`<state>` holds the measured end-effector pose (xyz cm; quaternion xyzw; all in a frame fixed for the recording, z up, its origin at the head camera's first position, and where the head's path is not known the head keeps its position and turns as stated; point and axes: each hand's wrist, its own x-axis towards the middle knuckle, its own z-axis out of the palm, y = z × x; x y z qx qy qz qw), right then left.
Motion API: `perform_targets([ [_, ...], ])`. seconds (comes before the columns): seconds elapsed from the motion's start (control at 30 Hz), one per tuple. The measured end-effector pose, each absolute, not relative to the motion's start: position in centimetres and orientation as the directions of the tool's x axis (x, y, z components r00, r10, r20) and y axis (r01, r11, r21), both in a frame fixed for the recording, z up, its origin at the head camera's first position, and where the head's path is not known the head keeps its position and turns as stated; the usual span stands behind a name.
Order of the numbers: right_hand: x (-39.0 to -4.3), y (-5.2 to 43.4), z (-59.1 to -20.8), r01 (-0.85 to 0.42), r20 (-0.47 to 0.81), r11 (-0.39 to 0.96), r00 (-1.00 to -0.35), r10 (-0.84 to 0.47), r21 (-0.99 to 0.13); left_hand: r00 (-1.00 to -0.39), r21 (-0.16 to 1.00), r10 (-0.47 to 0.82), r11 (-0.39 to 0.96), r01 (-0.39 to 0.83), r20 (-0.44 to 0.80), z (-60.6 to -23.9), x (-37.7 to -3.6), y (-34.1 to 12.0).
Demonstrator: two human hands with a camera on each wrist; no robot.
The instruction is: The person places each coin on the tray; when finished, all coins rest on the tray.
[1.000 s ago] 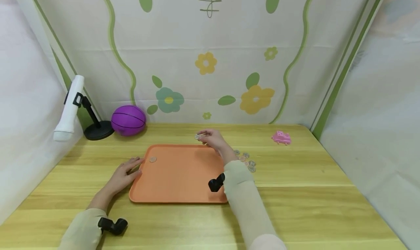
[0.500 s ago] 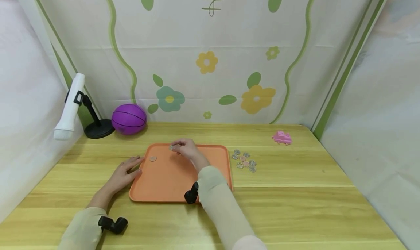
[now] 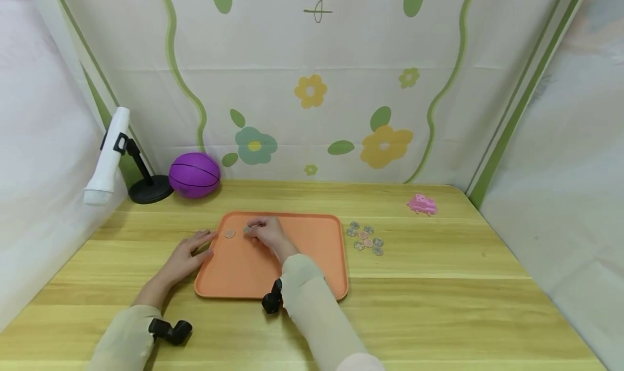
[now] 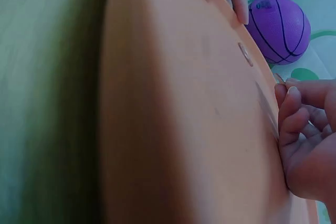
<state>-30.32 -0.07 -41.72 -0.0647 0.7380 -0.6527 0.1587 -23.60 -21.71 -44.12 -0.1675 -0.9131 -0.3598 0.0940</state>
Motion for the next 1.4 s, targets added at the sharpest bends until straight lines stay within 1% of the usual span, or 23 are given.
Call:
perform_targets([
  [0.33, -30.4, -0.3, -42.4, 0.102, -0.139, 0.139, -0.948, -0.287, -0.985, -0.925, 0.628, 0.240, 0.681, 0.376, 0.295, -44.0, -23.7, -21.6],
  [0.6, -30.0, -0.3, -42.4, 0.042, -0.088, 0.173, -0.960, -0.265, -0.984, -0.927, 0.628, 0.240, 0.682, 0.373, 0.289, -44.2, -23.7, -21.5],
  [0.8, -30.2, -0.3, -42.7, 0.044, -0.093, 0.208, -0.968, -0.233, -0.977, -0.923, 0.635, 0.245, 0.672, 0.381, 0.296, -44.1, -23.8, -21.3],
  [0.9, -30.2, -0.1, -42.6, 0.052, -0.097, 0.192, -0.967, -0.236, -0.980, -0.926, 0.636, 0.243, 0.674, 0.376, 0.290, -44.1, -23.8, -21.3],
  [1.03, -30.2, 0.5, -42.2, 0.088, -0.119, 0.119, -0.951, -0.287, -0.989, -0.927, 0.639, 0.244, 0.672, 0.374, 0.286, -44.2, -23.8, -21.3],
  [1.13, -30.5, 1.1, -41.6, 0.099, -0.125, 0.099, -0.943, -0.309, -0.990, -0.926, 0.640, 0.244, 0.670, 0.377, 0.289, -44.2, -23.8, -21.4],
  [1.4, -31.1, 3.2, -38.7, 0.085, -0.126, 0.156, -0.953, -0.275, -0.984, -0.922, 0.630, 0.245, 0.674, 0.385, 0.301, -44.3, -23.8, -21.8],
])
